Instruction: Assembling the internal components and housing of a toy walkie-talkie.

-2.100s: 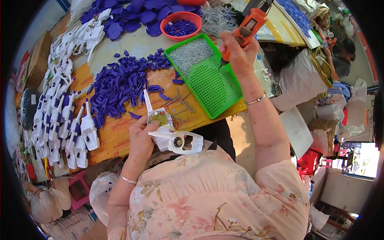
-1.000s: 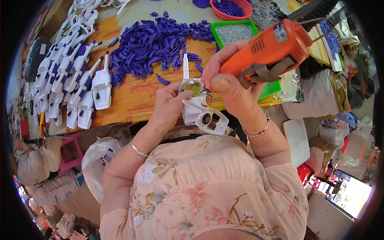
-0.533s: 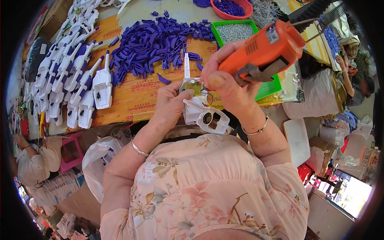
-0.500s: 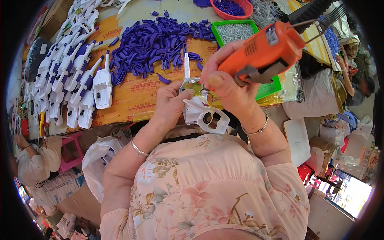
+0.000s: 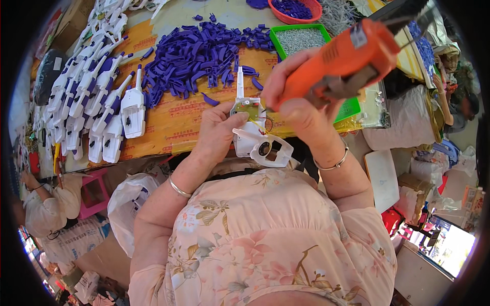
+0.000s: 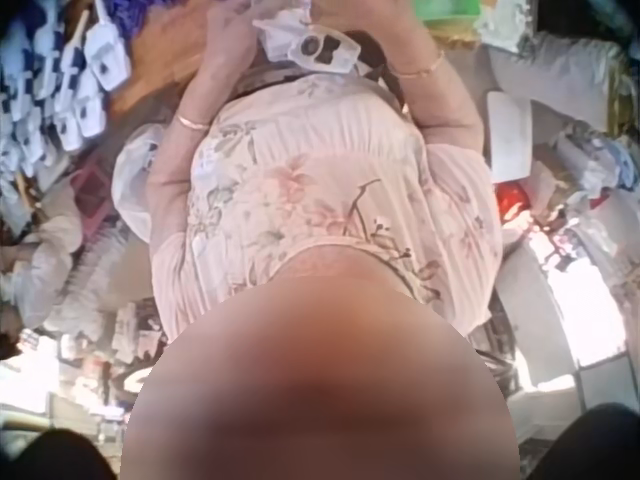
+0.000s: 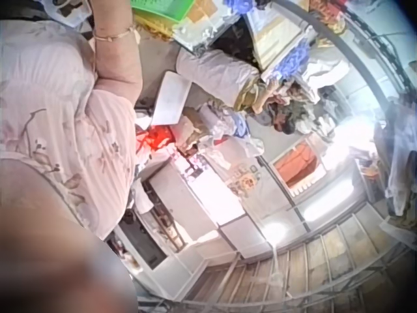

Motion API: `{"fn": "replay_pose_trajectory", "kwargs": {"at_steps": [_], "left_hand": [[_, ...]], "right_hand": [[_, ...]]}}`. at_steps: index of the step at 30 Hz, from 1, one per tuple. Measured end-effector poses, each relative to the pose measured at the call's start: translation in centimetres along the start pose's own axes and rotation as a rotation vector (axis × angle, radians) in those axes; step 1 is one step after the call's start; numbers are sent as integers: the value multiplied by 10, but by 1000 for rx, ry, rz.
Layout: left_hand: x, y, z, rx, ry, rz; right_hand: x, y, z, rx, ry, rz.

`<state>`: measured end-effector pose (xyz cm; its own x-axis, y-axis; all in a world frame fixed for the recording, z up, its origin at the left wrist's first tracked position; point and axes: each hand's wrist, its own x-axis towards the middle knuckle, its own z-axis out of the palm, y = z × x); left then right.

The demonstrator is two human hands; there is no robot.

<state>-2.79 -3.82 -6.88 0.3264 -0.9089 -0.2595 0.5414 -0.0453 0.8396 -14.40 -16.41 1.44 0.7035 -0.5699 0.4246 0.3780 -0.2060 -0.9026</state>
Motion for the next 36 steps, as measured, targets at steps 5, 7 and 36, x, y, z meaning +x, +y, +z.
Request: {"fn": "replay_pose_trajectory", "kwargs": {"at_steps": [5,7,36], "left_hand": [[-2,5,2,-76,-25,-65],[-2,4,2,-76,-5,-51],[-13,8,8,415,118,344]], "right_hand": [[7,7,-15,-643,358,-577],[-12,16,-18,-694,313,-634],[-48,50,11,-274,-24,350]]}}
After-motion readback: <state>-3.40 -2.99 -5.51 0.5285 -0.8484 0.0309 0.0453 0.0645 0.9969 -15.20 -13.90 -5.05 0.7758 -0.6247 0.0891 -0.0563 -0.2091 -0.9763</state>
